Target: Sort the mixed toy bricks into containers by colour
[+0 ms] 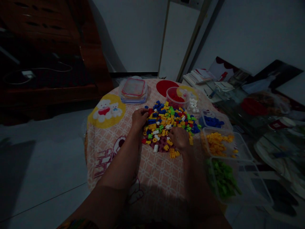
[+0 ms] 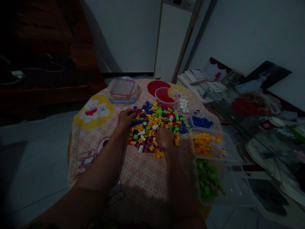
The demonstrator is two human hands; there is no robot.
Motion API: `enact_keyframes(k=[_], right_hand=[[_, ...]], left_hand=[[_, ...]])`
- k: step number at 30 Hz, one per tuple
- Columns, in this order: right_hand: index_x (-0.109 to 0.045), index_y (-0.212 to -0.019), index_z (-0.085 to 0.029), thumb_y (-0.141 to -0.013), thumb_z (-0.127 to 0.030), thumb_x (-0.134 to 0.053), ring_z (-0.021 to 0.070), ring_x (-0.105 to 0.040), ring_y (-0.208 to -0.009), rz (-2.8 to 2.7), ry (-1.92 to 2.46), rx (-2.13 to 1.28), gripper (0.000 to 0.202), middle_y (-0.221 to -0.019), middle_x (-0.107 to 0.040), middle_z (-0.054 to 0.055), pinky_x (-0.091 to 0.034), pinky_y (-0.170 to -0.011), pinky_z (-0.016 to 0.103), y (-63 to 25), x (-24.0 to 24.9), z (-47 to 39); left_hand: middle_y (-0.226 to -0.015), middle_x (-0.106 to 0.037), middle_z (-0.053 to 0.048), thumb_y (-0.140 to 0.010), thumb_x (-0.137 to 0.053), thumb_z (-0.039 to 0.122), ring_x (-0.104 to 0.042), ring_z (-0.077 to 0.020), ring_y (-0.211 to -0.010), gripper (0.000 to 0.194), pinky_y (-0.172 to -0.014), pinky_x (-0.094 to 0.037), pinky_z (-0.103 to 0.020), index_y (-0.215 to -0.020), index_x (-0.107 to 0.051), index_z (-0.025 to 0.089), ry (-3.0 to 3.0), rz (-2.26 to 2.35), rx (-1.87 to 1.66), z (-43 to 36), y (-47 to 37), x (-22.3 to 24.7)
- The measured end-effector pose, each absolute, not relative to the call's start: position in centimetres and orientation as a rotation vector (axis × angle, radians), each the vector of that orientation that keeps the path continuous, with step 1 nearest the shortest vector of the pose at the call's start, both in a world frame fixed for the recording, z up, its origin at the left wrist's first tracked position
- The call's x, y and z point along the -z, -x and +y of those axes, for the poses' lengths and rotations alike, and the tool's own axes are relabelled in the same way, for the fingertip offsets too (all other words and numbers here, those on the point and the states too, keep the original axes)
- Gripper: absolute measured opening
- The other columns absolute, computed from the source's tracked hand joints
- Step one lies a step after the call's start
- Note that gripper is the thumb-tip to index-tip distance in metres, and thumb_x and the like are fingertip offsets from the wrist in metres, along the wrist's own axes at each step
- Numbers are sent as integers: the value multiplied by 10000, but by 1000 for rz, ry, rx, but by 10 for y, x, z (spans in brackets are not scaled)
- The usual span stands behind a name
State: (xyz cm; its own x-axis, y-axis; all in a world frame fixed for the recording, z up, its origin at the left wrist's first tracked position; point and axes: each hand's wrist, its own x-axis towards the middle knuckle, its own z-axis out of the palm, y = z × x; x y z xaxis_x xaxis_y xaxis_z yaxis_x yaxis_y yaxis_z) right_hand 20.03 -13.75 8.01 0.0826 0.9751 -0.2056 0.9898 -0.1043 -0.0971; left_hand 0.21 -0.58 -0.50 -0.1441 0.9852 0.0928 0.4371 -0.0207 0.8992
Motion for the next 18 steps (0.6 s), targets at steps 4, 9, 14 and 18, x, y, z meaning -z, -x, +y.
enact_keyframes(k=[4,9,14,18], right_hand=[[-782,-1011,-199,-1010,-288,-608,227,-745,-995,2115,-2376,368,196,-1023,-814,100,-424,-752,280,-208,-82,-143],[-752,-1039,-211,-1005,-343,-565,217,-703,-824,2324,-2600,194,232,-875,-779,68,-395,-701,287,-234,-95,-174],[-772,-978,-234,-924,-448,-586,223,-671,-696,2170,-2900,201,289,-723,-735,45,-398,-642,291,-263,-100,-226],[-779,-929,-246,-876,-476,-576,245,-664,-687,1812,-3025,74,312,-787,-770,79,-389,-621,318,-298,-102,-270]], left_hand=[[-1077,-830,-59,-802,-655,245,-745,-239,-1007,327,-929,-550,-327,-1070,-840,218,-1501,1624,-1126,-5,-2,5],[-1040,-832,-50,-810,-642,246,-745,-229,-967,317,-884,-556,-313,-1056,-841,228,-1487,1621,-1127,-4,-2,6],[-1023,-832,-48,-802,-648,240,-745,-230,-959,308,-898,-554,-316,-1036,-847,220,-1494,1655,-1115,-3,-3,3],[-1036,-834,-38,-799,-646,228,-748,-227,-980,311,-911,-550,-314,-1033,-849,225,-1486,1668,-1115,-2,-4,2]])
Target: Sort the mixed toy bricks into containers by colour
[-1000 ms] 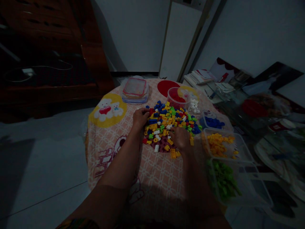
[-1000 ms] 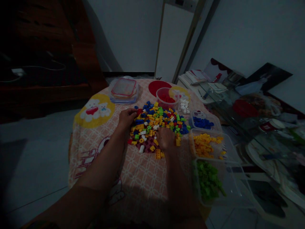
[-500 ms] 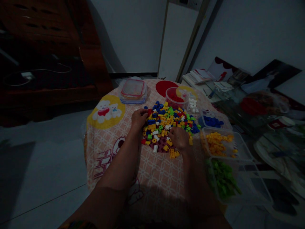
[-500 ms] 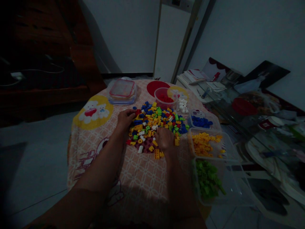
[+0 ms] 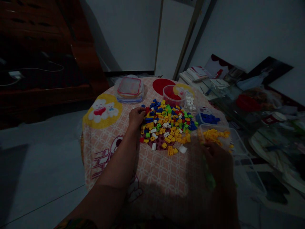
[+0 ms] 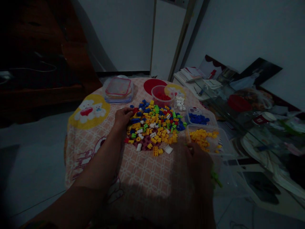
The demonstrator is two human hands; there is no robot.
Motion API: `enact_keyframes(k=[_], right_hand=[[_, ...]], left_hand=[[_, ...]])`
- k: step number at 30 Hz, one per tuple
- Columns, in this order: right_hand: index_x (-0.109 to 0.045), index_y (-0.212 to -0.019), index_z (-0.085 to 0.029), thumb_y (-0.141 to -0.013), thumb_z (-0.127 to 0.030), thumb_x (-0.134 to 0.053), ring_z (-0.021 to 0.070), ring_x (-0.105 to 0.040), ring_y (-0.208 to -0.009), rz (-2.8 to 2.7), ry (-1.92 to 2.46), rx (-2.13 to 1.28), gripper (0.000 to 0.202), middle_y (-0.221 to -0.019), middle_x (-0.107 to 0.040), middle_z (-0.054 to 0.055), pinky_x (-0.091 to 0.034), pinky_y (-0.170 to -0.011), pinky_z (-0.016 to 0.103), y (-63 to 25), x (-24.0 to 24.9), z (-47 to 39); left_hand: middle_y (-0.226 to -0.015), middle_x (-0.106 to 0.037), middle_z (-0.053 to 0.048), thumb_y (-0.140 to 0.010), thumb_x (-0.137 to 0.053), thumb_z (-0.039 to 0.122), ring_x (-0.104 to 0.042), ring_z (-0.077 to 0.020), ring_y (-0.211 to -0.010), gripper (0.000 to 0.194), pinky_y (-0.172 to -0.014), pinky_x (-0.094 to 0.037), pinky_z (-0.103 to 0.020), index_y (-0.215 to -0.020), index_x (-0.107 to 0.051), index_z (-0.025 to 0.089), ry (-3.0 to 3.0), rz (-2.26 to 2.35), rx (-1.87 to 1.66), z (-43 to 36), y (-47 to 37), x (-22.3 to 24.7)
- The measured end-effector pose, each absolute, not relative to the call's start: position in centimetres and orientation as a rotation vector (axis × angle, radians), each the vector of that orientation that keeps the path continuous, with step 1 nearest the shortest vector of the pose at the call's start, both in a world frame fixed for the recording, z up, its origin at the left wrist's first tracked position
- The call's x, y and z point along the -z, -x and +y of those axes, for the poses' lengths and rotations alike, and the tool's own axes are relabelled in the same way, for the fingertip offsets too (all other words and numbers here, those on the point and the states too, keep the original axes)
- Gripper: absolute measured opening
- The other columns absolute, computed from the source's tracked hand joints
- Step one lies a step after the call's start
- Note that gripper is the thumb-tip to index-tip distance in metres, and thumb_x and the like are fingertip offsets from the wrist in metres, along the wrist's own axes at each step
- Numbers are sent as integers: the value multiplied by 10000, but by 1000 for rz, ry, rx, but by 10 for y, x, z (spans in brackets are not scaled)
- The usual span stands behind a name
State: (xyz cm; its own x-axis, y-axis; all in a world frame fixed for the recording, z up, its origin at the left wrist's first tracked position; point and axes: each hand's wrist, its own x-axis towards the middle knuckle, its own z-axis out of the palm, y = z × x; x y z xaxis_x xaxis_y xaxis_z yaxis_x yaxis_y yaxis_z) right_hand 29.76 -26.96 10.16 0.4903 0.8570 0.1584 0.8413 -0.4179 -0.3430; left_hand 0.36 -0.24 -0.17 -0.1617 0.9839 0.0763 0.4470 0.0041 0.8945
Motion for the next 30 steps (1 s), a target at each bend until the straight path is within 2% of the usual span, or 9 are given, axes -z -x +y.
enact_keyframes(k=[5,8,11,16,19,24,27,30], right_hand=[[-772,-892,-258,-854,-487,-576,270,-639,-641,-1247,2667,7,304,-730,-747,82,-354,-591,344,-352,-110,-311],[-781,-910,-259,-860,-512,-582,277,-652,-651,-1227,2658,28,326,-734,-752,83,-368,-598,349,-356,-110,-314],[-788,-965,-235,-897,-494,-557,270,-698,-739,-1349,2439,6,353,-800,-777,88,-422,-657,338,-327,-103,-296],[-791,-963,-210,-966,-303,-529,220,-729,-874,-1741,2185,-223,278,-915,-806,86,-442,-766,292,-257,-90,-240],[-797,-1027,-227,-1020,-312,-522,204,-735,-893,-1892,2130,-316,287,-994,-819,65,-440,-766,275,-224,-89,-205],[-785,-1187,-233,-1072,-277,-477,232,-743,-1082,-2127,2054,-327,332,-1164,-814,86,-477,-859,282,-185,-87,-151],[-759,-1278,-230,-1093,-248,-413,255,-746,-1110,-2202,2121,-246,393,-1180,-808,117,-506,-889,311,-170,-83,-128],[-742,-1319,-219,-1073,-198,-427,280,-741,-1145,-2278,2194,-215,401,-1204,-796,146,-530,-904,337,-163,-81,-120]], left_hand=[[-1005,-834,-34,-802,-644,234,-751,-227,-969,300,-892,-547,-310,-1020,-849,225,-1490,1663,-1113,-3,-5,1],[-1000,-834,-35,-795,-648,232,-750,-229,-965,297,-888,-549,-312,-1013,-849,229,-1494,1665,-1115,-4,-5,-1],[-1020,-834,-41,-792,-644,235,-750,-231,-966,315,-902,-555,-317,-1030,-849,220,-1497,1647,-1125,-6,-5,-2],[-1027,-834,-42,-771,-662,250,-746,-245,-1008,323,-929,-559,-330,-1031,-850,221,-1491,1633,-1146,-6,-3,0],[-1046,-829,-47,-773,-658,269,-745,-241,-1005,351,-916,-560,-327,-1065,-847,221,-1478,1606,-1141,-4,-4,4],[-1036,-827,-48,-772,-631,240,-747,-231,-973,364,-901,-557,-325,-1064,-846,205,-1433,1626,-1143,-3,-6,6],[-1036,-827,-51,-776,-630,240,-745,-235,-980,366,-903,-556,-330,-1068,-847,204,-1446,1621,-1150,-4,-6,6],[-1045,-827,-54,-780,-631,248,-742,-233,-994,368,-907,-551,-326,-1075,-846,199,-1471,1622,-1138,-4,-5,5]])
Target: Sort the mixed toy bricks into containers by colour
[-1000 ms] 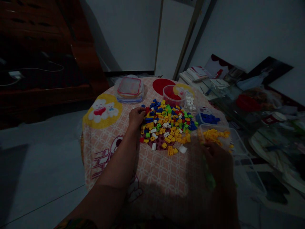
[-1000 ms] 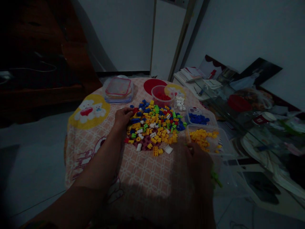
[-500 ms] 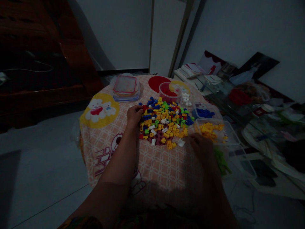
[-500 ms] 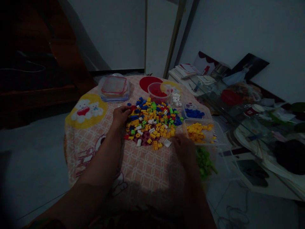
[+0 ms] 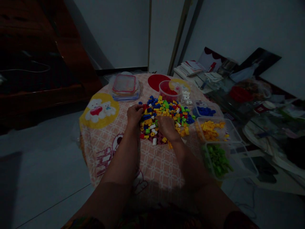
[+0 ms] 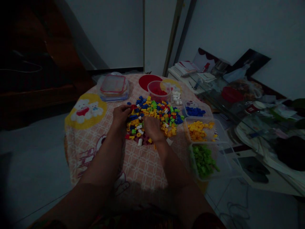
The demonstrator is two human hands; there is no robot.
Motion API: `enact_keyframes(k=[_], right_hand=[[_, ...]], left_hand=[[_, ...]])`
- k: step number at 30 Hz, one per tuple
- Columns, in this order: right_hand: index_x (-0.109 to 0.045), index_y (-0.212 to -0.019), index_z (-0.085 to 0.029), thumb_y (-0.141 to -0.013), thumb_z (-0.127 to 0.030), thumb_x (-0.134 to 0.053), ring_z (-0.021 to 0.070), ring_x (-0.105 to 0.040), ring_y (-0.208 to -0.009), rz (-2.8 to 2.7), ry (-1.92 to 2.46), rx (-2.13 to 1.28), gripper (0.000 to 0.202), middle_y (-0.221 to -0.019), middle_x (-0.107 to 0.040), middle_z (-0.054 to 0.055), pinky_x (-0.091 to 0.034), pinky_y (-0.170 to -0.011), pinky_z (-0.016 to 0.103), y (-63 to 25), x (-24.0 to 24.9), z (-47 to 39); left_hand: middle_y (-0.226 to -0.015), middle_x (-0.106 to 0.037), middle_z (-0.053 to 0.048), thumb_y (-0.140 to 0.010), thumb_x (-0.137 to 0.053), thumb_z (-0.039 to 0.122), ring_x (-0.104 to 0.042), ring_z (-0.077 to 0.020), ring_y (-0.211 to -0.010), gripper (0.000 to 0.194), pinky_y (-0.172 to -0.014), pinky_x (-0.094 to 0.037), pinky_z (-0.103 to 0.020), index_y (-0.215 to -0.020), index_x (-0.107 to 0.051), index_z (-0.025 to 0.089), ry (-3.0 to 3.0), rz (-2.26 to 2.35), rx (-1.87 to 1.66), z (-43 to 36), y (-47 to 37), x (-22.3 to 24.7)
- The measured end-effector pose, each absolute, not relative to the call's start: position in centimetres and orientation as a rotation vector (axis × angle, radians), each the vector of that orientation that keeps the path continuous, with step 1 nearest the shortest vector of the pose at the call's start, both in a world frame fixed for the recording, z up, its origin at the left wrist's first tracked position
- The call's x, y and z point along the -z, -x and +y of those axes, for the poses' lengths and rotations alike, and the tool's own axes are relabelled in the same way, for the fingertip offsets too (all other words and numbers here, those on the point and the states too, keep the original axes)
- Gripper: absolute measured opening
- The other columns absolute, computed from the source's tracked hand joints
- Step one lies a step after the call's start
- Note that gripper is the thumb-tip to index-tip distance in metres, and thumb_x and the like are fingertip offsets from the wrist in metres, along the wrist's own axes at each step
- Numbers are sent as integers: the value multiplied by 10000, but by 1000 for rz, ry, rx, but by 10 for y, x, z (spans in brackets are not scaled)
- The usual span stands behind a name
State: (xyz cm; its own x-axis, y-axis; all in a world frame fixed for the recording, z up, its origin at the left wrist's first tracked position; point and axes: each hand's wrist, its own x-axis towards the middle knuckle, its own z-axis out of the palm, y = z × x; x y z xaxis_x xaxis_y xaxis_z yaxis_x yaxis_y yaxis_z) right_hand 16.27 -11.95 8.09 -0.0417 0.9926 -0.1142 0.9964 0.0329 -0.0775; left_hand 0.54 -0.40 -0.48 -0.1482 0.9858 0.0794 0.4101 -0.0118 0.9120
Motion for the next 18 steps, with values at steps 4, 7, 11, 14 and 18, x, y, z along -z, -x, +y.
enact_keyframes(k=[4,7,11,14,18], right_hand=[[-745,-1265,-192,-1047,-181,-474,299,-733,-1164,2226,-2115,183,348,-1215,-783,163,-534,-915,355,-162,-80,-123],[-697,-1300,-177,-1036,-176,-484,296,-734,-1141,2248,-2172,201,339,-1205,-781,161,-523,-908,359,-165,-77,-128],[-666,-1267,-180,-987,-220,-585,276,-729,-1095,2305,-2306,324,294,-1136,-789,123,-494,-876,333,-172,-70,-135],[-683,-1177,-192,-973,-291,-625,250,-730,-994,2305,-2455,440,234,-1014,-793,80,-466,-803,308,-179,-69,-144],[-713,-1057,-208,-940,-302,-645,215,-715,-857,2291,-2612,528,164,-864,-774,40,-431,-726,281,-198,-73,-165]], left_hand=[[-1039,-827,-54,-787,-616,239,-741,-224,-979,369,-897,-544,-311,-1072,-843,181,-1480,1623,-1110,-6,-6,-2],[-1032,-828,-53,-788,-615,228,-742,-225,-975,363,-894,-545,-307,-1067,-842,175,-1475,1622,-1109,-9,-6,-8],[-1019,-828,-53,-774,-627,218,-743,-231,-961,350,-881,-547,-309,-1046,-844,175,-1470,1630,-1102,-12,-7,-12],[-1007,-827,-50,-774,-625,219,-744,-229,-940,353,-867,-550,-312,-1048,-844,182,-1447,1630,-1114,-13,-9,-12],[-997,-826,-46,-780,-636,220,-746,-228,-946,338,-870,-554,-308,-1045,-846,191,-1452,1650,-1110,-12,-9,-12]])
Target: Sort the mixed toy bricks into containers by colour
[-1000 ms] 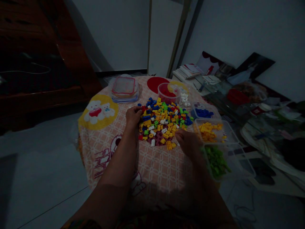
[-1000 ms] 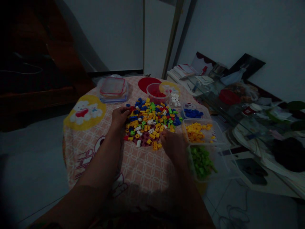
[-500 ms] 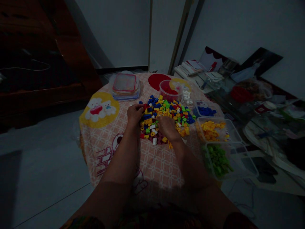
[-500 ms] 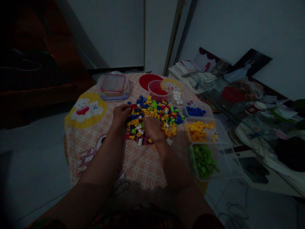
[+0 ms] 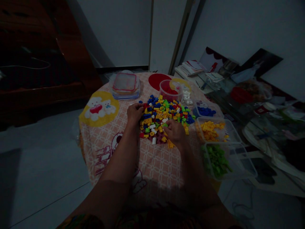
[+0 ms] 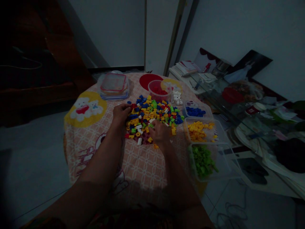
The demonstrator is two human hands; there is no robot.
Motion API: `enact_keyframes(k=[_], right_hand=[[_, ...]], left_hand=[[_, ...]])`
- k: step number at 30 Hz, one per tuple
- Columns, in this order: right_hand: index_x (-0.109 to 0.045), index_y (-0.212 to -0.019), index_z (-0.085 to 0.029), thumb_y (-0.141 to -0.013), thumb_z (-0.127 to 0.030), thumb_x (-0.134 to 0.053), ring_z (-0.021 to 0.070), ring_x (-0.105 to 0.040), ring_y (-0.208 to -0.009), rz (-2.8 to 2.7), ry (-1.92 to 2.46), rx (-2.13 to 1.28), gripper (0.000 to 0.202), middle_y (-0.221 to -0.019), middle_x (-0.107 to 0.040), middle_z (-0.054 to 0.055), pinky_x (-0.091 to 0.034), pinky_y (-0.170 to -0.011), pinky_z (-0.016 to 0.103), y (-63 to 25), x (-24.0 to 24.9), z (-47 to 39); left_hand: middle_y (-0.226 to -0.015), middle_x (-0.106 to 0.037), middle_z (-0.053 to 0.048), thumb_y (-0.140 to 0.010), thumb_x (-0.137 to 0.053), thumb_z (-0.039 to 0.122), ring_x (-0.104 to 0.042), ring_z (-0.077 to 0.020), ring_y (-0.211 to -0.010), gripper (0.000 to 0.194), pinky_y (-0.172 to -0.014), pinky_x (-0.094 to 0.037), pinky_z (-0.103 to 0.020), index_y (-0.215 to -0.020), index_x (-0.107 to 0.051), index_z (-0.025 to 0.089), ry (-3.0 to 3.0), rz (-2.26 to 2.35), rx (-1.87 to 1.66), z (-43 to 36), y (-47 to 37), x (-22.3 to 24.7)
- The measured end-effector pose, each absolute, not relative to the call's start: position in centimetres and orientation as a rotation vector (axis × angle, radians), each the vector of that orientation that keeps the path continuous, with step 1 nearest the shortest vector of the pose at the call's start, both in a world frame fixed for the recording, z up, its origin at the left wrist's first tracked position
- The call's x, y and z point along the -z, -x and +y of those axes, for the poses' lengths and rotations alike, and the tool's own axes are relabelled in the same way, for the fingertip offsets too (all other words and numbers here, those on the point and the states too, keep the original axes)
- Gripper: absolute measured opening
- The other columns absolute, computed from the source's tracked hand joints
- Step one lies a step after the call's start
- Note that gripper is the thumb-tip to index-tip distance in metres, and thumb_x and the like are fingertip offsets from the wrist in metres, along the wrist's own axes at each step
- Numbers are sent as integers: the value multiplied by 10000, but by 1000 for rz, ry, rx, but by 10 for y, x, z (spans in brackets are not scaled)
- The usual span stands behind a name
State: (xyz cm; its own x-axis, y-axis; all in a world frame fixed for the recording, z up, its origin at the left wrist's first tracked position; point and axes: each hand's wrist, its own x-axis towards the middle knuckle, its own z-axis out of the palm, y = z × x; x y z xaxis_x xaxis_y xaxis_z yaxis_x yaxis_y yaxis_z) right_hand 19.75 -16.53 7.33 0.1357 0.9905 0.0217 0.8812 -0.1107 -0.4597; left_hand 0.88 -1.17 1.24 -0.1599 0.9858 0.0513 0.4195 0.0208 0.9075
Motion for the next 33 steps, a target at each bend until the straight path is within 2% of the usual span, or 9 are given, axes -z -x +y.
enact_keyframes(k=[4,9,13,16,20,26,33], right_hand=[[-744,-1011,-227,-898,-314,-662,212,-712,-822,-1663,2081,-284,164,-898,-792,53,-437,-710,285,-231,-83,-197],[-779,-997,-207,-846,-309,-657,218,-707,-761,-1556,2290,-174,219,-812,-778,50,-437,-692,297,-289,-105,-247],[-798,-990,-202,-892,-352,-621,246,-699,-761,-1544,2662,33,252,-846,-783,92,-368,-631,317,-328,-118,-285],[-803,-1075,-191,-902,-351,-619,269,-716,-817,-1561,2763,99,298,-910,-796,116,-390,-653,331,-341,-117,-297],[-788,-1177,-198,-937,-397,-589,283,-732,-858,-1507,2643,103,371,-910,-804,114,-444,-707,350,-334,-107,-284],[-809,-1057,-203,-918,-381,-578,277,-742,-866,-1435,2425,30,323,-915,-817,123,-469,-726,343,-305,-97,-243],[-803,-1021,-218,-927,-409,-555,251,-736,-833,-1523,2257,-104,327,-853,-800,87,-464,-728,321,-283,-82,-221]], left_hand=[[-976,-825,-45,-778,-645,207,-745,-227,-946,325,-877,-554,-306,-1033,-846,191,-1481,1657,-1099,-10,-7,-13],[-965,-821,-51,-782,-636,227,-741,-219,-907,349,-851,-555,-306,-1058,-847,190,-1443,1641,-1120,-8,-7,-7],[-992,-824,-46,-777,-628,236,-747,-222,-927,369,-869,-553,-317,-1070,-849,202,-1438,1633,-1134,-5,-7,-1],[-1014,-827,-47,-777,-630,248,-746,-225,-958,376,-870,-552,-313,-1084,-843,203,-1450,1635,-1131,-3,-6,2],[-1036,-828,-57,-780,-627,256,-745,-227,-985,382,-888,-549,-310,-1091,-841,200,-1487,1631,-1126,-3,-5,3],[-1049,-829,-54,-786,-621,269,-747,-224,-983,377,-892,-550,-310,-1088,-841,218,-1449,1622,-1128,-4,-5,5],[-1047,-833,-64,-799,-621,239,-751,-223,-951,334,-865,-556,-304,-1046,-844,203,-1428,1609,-1100,-9,-6,-5]])
